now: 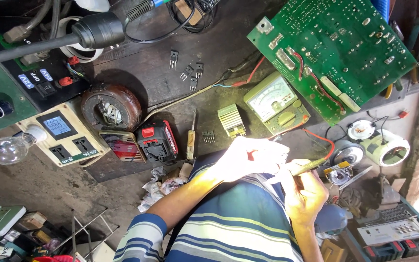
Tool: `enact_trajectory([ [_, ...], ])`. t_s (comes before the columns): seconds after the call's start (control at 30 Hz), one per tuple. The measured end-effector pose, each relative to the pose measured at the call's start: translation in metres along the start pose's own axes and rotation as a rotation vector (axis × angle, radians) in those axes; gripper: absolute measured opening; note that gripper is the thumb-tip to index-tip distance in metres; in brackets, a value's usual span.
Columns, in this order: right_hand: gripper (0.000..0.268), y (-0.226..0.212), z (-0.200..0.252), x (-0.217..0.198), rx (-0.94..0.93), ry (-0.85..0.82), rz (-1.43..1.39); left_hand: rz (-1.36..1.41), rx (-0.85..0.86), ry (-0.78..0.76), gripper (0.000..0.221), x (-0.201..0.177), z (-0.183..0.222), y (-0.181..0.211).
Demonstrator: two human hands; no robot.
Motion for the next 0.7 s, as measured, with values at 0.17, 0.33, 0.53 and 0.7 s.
enact_trajectory([
  [0.17, 0.003, -0.0067, -0.0032, 0.0014, -0.001, -0.005, -0.022, 0.005, 0.01, -0.013, 0.045, -0.0023, 0.0, -0.003],
  [0.33, 0.001, -0.0032, -0.0015, 0.0007, -0.004, -0.008, -0.009, 0.019, 0.002, -0.014, 0.046, -0.0008, 0.0006, -0.0005],
  [0.53, 0.003, -0.0026, -0.0008, 0.0008, -0.023, -0.014, -0.006, -0.023, -0.019, 0.011, 0.046, 0.0002, 0.0009, -0.0007],
  [0.7, 0.001, 0.0022, 0.0023, 0.0001, -0.015, -0.001, 0.019, 0.002, -0.007, 0.0, 0.044, 0.0008, 0.0013, -0.0051],
])
Point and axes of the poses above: each hand's wrist, its own z-axis away from the middle knuckle, its own x-axis out of the palm, y = z × x, the point moved 1 cm from there along -z, towards the middle knuckle, and after that the axes turned 9 degrees about -y, right-handed, at the moved point
